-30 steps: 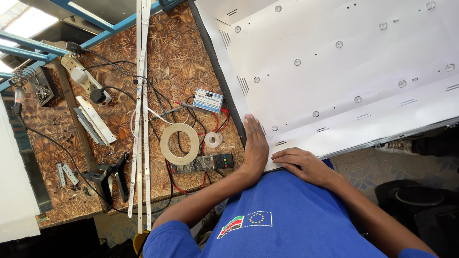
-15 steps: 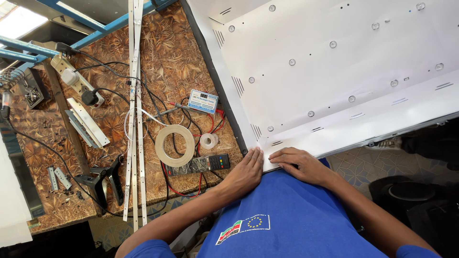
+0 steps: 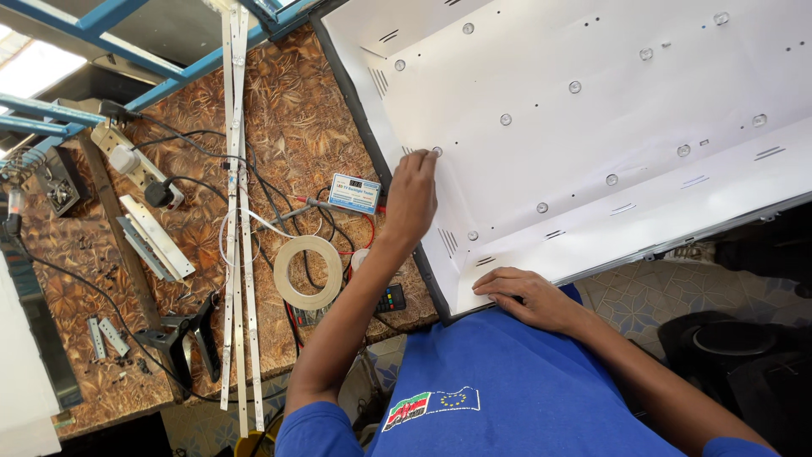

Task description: The person applies a roll of white adhesive tape to the edges and corners of a white metal panel. They smooth the tape along the seams and press it firmly into place with their hands.

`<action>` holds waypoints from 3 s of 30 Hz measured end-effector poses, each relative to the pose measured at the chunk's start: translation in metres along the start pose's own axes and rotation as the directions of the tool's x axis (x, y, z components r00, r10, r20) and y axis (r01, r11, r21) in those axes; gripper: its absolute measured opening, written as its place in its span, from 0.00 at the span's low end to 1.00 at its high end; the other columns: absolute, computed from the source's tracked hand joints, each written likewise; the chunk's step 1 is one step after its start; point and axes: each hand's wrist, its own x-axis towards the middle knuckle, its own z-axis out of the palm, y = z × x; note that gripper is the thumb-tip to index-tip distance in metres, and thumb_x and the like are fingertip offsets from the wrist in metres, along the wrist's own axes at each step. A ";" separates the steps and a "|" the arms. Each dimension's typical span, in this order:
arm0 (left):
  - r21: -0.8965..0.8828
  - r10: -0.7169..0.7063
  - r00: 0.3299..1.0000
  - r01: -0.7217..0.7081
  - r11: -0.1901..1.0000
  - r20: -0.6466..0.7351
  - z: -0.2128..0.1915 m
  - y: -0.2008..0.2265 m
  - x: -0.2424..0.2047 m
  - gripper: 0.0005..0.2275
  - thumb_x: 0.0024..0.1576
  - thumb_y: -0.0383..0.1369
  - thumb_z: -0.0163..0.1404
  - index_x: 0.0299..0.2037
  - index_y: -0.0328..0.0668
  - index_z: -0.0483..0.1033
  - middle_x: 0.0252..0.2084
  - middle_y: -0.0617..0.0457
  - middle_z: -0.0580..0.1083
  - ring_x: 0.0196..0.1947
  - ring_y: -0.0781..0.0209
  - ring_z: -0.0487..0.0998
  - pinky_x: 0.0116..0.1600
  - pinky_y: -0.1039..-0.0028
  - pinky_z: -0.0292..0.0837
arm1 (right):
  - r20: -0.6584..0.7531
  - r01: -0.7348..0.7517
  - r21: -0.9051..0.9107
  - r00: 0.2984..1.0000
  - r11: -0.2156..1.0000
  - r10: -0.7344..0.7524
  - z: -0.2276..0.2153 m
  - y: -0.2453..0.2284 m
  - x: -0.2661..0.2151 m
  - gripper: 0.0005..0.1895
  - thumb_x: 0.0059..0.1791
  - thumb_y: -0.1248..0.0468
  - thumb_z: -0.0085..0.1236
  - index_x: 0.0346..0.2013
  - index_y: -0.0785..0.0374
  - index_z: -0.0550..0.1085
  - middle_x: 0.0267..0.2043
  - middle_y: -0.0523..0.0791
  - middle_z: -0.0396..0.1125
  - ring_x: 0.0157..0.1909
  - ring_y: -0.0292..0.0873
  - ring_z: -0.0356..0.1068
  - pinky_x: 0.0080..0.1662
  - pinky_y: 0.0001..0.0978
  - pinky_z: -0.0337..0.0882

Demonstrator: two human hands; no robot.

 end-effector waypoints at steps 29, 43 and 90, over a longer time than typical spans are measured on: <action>0.283 0.144 0.989 -0.127 0.951 -0.039 0.025 0.044 0.073 0.15 0.54 0.21 0.59 0.51 0.26 0.77 0.48 0.42 0.68 0.53 0.49 0.70 0.57 0.67 0.69 | -0.002 0.113 0.009 0.994 0.994 -0.113 -0.001 0.014 0.000 0.13 0.56 0.66 0.49 0.51 0.61 0.78 0.49 0.52 0.73 0.53 0.58 0.74 0.52 0.52 0.73; -0.024 0.174 0.974 -0.179 0.984 -0.143 0.055 0.049 0.119 0.10 0.59 0.21 0.53 0.50 0.30 0.80 0.44 0.48 0.68 0.46 0.55 0.69 0.50 0.68 0.68 | 0.006 0.133 0.033 0.991 0.991 -0.133 -0.006 0.007 0.001 0.13 0.57 0.66 0.48 0.51 0.62 0.78 0.47 0.54 0.73 0.51 0.58 0.74 0.51 0.51 0.73; 0.212 -0.334 0.910 0.387 0.897 -0.244 0.013 -0.007 0.101 0.15 0.54 0.23 0.57 0.51 0.40 0.71 0.43 0.47 0.69 0.47 0.51 0.72 0.49 0.61 0.66 | 0.057 0.024 0.053 0.998 0.998 -0.027 -0.007 0.000 0.007 0.14 0.55 0.67 0.48 0.51 0.63 0.79 0.50 0.53 0.75 0.52 0.56 0.76 0.53 0.50 0.73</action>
